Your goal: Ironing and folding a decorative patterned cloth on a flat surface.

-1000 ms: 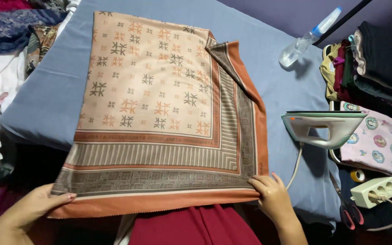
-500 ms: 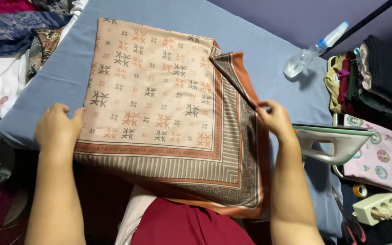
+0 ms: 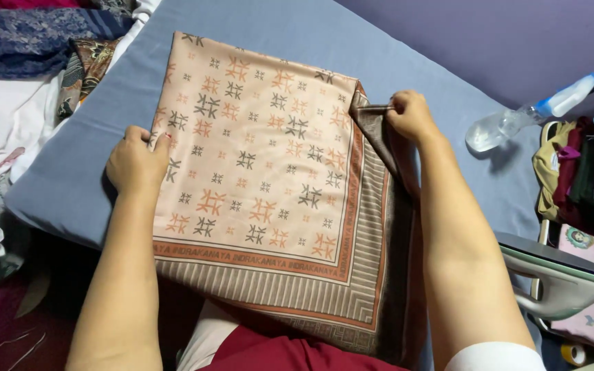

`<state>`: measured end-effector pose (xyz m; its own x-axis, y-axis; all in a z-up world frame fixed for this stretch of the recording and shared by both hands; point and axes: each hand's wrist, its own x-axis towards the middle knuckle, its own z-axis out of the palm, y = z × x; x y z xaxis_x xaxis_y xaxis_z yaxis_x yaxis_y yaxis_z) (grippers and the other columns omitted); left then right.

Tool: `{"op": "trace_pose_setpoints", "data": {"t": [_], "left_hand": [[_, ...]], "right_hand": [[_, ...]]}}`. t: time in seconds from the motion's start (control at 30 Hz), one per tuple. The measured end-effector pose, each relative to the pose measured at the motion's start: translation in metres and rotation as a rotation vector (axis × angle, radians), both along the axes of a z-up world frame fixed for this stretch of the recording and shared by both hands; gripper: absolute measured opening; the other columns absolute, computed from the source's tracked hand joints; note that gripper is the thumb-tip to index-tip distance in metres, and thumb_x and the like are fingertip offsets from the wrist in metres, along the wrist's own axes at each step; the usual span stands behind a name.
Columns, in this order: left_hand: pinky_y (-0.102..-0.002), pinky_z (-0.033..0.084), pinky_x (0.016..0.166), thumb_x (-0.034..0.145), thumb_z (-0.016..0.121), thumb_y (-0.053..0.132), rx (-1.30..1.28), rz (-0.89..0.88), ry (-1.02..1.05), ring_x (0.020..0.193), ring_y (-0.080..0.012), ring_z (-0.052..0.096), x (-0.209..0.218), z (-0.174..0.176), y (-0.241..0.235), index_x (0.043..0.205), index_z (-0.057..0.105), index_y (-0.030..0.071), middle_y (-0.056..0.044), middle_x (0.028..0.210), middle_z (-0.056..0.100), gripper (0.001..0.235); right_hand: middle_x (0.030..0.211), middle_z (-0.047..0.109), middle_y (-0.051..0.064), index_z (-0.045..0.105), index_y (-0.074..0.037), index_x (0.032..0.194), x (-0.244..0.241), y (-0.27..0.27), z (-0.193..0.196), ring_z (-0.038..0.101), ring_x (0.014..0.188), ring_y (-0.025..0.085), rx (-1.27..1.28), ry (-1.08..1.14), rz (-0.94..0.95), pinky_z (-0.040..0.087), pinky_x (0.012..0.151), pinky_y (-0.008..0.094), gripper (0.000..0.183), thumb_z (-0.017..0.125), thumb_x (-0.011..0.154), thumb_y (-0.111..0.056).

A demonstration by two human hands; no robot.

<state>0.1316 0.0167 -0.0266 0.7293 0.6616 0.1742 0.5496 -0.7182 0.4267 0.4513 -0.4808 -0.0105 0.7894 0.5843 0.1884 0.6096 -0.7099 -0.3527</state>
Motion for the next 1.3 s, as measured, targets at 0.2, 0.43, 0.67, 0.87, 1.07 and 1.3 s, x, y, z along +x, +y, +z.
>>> {"op": "trace_pose_setpoints", "data": {"t": [0.2,0.43,0.67,0.87,1.07,1.3], "left_hand": [[-0.054,0.052,0.071,0.094,0.074,0.040,-0.044,-0.008,-0.012,0.084,-0.0414,0.069,0.000,-0.006,0.007,0.096,0.071,0.010,-0.014,0.090,0.075,0.030],[-0.054,0.051,0.072,0.097,0.073,0.043,-0.061,0.006,-0.010,0.085,-0.0411,0.069,0.000,-0.001,0.005,0.097,0.071,0.009,-0.015,0.091,0.075,0.034],[-0.054,0.052,0.076,0.090,0.077,0.052,-0.091,-0.012,0.049,0.089,-0.0435,0.069,-0.003,0.011,0.004,0.100,0.072,0.006,-0.019,0.094,0.074,0.048],[-0.055,0.052,0.081,0.087,0.076,0.057,-0.198,-0.086,0.328,0.096,-0.0476,0.067,-0.027,0.052,-0.007,0.104,0.074,0.004,-0.026,0.100,0.072,0.056],[-0.055,0.052,0.081,0.094,0.073,0.047,-0.231,-0.051,0.116,0.094,-0.0492,0.067,-0.057,0.013,-0.001,0.109,0.074,0.004,-0.027,0.099,0.072,0.046],[-0.050,0.052,0.078,0.097,0.072,0.041,-0.333,0.002,-0.012,0.088,-0.0432,0.068,-0.057,0.006,0.007,0.104,0.072,0.003,-0.023,0.094,0.073,0.039]], "right_hand": [[0.083,0.068,0.017,0.064,-0.001,0.095,0.028,-0.058,-0.014,0.068,0.078,0.039,0.208,0.113,-0.525,0.053,0.071,0.048,0.014,0.066,0.095,-0.015],[0.108,0.067,0.019,0.067,-0.003,0.107,0.011,-0.081,-0.022,0.064,0.101,0.040,0.172,-0.236,-0.687,0.049,0.087,0.047,0.017,0.072,0.094,-0.014],[0.120,0.061,0.015,0.065,-0.001,0.122,-0.161,-0.044,0.018,0.061,0.113,0.030,0.486,-0.224,-0.552,0.050,0.093,0.042,0.024,0.066,0.098,-0.005],[0.120,0.064,0.008,0.065,0.002,0.116,-0.361,-0.103,0.000,0.064,0.099,0.014,0.753,-0.011,-0.701,0.054,0.086,0.027,0.016,0.056,0.103,0.002],[0.136,0.052,0.012,0.039,0.001,0.148,-0.427,-0.209,-0.054,0.056,0.112,0.016,1.179,-0.144,-0.889,0.057,0.097,0.034,0.042,0.055,0.109,0.005],[0.152,0.047,0.018,0.026,0.000,0.153,-0.367,-0.225,-0.042,0.054,0.138,0.025,1.230,-0.174,-0.835,0.048,0.120,0.038,0.061,0.059,0.103,0.009]]}}
